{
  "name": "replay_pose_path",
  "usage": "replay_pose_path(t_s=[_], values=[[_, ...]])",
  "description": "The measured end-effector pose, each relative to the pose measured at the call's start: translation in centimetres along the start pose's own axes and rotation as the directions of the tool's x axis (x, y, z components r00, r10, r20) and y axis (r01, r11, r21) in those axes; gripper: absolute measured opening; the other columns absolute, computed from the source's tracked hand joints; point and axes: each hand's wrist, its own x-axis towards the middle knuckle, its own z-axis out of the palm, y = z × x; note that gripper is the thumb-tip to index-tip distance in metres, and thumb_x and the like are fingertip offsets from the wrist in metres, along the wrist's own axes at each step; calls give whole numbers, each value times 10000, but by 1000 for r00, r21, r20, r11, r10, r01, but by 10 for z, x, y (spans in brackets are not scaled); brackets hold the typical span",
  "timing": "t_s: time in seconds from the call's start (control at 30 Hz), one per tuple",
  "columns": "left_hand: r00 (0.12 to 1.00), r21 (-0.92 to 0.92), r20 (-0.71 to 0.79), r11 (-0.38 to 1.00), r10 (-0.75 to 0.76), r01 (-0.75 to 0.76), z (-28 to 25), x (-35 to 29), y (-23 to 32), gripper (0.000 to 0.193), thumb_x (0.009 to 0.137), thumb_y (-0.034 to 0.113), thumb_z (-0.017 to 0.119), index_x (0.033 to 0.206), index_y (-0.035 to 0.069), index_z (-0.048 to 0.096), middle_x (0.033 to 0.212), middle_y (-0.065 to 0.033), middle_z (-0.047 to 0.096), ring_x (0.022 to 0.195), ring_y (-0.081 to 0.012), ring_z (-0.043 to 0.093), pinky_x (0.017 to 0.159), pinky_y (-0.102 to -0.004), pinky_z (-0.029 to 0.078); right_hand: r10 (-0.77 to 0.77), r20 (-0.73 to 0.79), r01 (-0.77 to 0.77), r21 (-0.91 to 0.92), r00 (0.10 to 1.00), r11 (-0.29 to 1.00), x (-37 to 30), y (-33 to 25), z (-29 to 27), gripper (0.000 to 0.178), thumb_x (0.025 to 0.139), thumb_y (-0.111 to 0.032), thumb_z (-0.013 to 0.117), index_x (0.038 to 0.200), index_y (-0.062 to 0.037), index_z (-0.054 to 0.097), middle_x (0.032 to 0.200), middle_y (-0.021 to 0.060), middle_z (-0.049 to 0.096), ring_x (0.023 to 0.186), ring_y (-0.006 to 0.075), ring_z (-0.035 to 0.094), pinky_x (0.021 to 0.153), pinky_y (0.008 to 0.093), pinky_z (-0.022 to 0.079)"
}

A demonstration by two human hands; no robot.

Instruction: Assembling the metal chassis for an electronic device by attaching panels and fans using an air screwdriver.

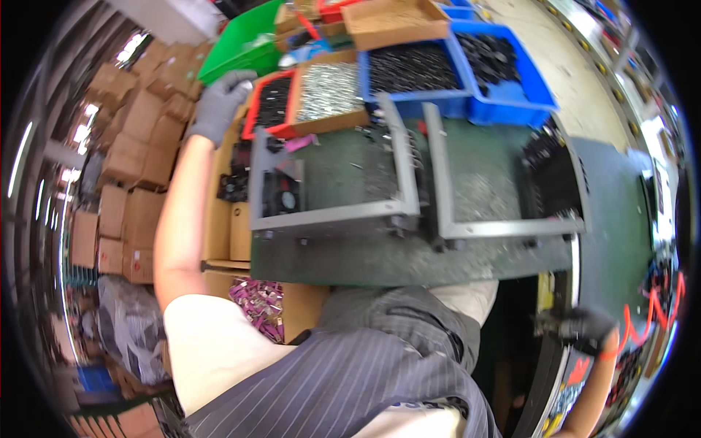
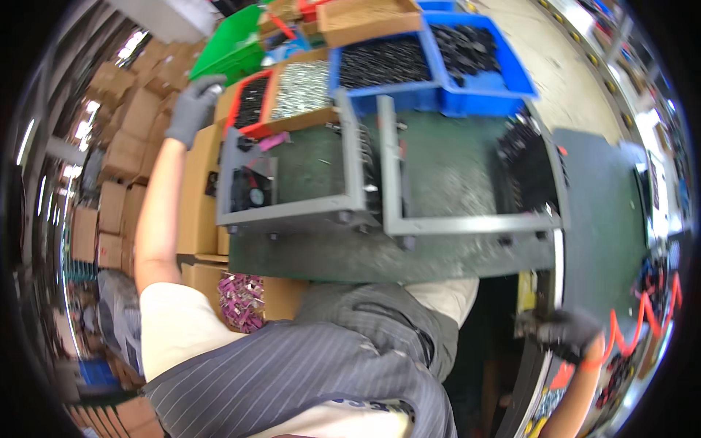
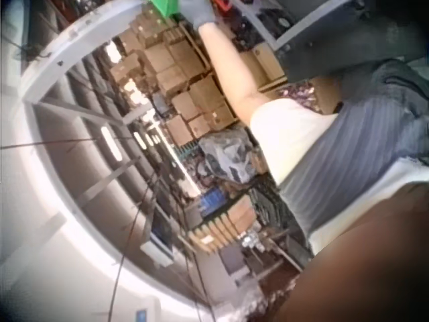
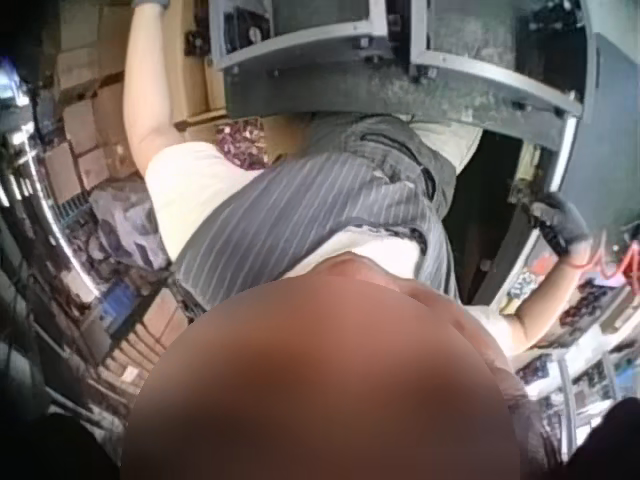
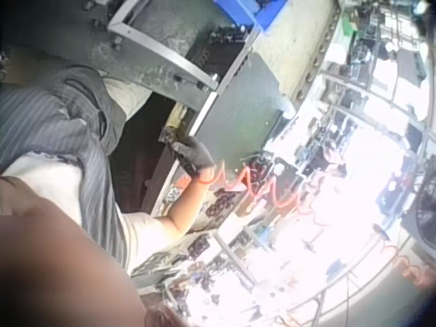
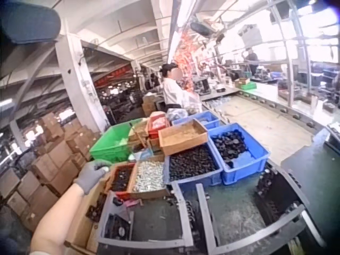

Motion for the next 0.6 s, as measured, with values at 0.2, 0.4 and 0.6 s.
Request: replay_pose_path(t_s=[0.2,0.4,0.6], values=[[978,179,14,963,-208,202,3,-7,-113,257,819,175,611,1043,55,654,989,-117,673,912,-203,643,837,-306,476,200,-161,-216,-83,966,973,11,18,44,736,559,-409,791,1148,-58,523,989,170,641,959,309,610,811,363,476],[964,550,242,834,-107,-45,48,35,-113,500,817,376,616,1239,125,528,1168,-175,574,1122,-306,531,962,-361,399,224,-229,-178,208,947,962,12,16,54,629,615,-244,765,1144,-31,498,981,167,636,891,274,624,750,351,495],[874,482,376,871,-307,99,47,44,-117,386,822,304,591,1134,78,560,1159,-182,565,1090,-307,535,934,-375,410,223,-142,-112,545,964,831,8,-2,56,607,684,-15,671,1235,-32,417,992,113,614,802,198,593,645,315,508]])
